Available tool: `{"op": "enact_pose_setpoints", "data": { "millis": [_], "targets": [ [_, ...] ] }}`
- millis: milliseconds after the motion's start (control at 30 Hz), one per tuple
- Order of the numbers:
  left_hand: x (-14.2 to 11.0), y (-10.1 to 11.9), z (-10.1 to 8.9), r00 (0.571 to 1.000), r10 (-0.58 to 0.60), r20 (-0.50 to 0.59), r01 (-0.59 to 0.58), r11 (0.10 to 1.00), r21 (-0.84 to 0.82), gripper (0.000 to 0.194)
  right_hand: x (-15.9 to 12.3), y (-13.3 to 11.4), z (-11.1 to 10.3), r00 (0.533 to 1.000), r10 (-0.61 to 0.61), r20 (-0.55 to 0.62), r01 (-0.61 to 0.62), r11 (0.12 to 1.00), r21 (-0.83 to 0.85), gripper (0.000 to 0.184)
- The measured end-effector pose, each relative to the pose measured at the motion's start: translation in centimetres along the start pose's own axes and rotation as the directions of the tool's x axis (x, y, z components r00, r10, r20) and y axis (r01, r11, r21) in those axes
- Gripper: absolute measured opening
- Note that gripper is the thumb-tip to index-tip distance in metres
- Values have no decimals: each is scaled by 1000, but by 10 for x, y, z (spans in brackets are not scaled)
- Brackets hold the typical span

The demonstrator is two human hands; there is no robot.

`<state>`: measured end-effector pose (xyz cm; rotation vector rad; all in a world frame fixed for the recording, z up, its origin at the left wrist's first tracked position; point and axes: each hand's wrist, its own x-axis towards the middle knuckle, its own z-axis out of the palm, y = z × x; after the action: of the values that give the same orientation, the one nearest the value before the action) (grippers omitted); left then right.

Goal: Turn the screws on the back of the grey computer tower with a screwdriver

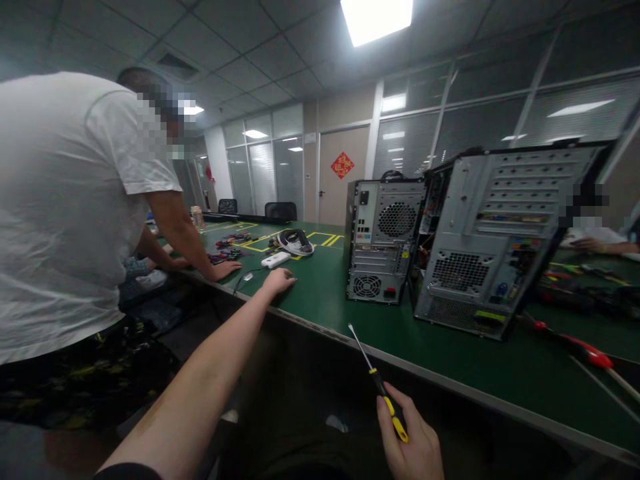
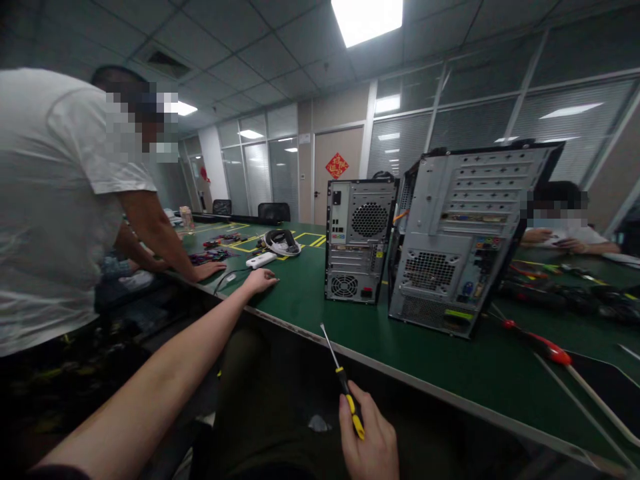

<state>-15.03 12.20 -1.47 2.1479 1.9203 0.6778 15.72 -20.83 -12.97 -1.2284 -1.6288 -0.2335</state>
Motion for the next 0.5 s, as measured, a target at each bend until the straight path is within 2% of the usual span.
{"op": "enact_pose_setpoints", "data": {
  "millis": [67,333,500],
  "targets": [
    [1,5,3,1000,-28,9,28,1000,-11,43,-1,4,1,1000,19,6,-18,1000,-25,32],
    [-2,16,6,993,-112,-26,111,993,-43,27,5,7,-1,1000,-20,-19,18,996,-89,36],
    [-7,17,5,992,-109,-72,102,990,-94,17,8,9,-5,999,-24,-22,21,992,-124,39]
  ]
}}
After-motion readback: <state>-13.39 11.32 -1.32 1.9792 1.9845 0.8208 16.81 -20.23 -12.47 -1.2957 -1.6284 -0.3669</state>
